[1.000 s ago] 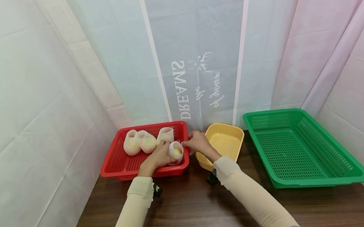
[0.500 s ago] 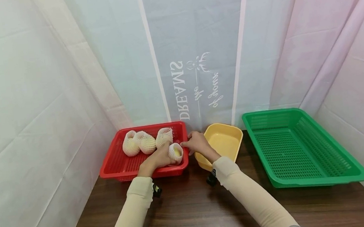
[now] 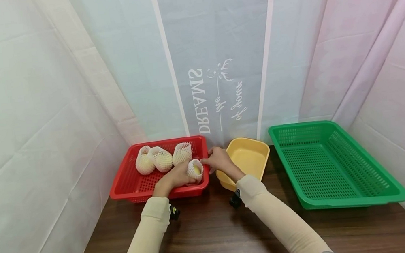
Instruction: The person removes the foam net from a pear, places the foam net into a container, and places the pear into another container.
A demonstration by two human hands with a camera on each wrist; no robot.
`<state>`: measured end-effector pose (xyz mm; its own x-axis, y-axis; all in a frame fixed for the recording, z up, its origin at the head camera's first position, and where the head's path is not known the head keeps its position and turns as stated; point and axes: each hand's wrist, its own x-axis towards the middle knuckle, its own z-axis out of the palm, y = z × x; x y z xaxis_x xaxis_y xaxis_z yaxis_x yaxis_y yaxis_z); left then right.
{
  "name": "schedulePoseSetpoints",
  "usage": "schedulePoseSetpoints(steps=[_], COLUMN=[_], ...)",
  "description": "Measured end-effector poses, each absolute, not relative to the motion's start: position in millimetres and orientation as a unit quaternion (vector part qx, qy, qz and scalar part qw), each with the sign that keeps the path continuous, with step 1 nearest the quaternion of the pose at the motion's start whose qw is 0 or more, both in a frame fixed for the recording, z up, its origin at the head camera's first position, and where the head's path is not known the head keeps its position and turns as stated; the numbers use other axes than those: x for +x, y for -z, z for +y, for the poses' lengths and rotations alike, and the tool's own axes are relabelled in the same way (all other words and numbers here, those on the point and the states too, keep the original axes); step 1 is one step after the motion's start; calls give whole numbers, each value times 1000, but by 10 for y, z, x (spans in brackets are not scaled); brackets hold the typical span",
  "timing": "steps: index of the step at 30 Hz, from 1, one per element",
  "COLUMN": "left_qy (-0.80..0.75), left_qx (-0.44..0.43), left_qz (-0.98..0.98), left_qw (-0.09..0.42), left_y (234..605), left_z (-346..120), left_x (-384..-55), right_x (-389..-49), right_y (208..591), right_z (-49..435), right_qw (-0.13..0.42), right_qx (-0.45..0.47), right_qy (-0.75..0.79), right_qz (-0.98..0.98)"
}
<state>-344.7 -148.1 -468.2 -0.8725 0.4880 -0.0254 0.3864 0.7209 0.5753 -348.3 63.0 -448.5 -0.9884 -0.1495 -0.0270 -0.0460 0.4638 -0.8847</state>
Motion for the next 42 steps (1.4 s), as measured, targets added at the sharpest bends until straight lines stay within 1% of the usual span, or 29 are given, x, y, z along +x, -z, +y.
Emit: schedulePoseSetpoints(steps=[19, 26, 42], left_qy=[-281, -285, -268], left_qx=[239, 245, 238], left_qz=[926, 923, 932], left_qw=[82, 82, 62], left_y=[4692, 4640, 4503], left_z=[-1489, -1503, -1540], left_x=[-3462, -3433, -3347], right_x=[-3496, -3488, -3473], right_y=[4498, 4503, 4486], right_z=[654, 661, 657], right_qw=[52, 51, 55], right_qx=[-64, -67, -65], right_qy=[519, 511, 504], right_qz=[851, 855, 859])
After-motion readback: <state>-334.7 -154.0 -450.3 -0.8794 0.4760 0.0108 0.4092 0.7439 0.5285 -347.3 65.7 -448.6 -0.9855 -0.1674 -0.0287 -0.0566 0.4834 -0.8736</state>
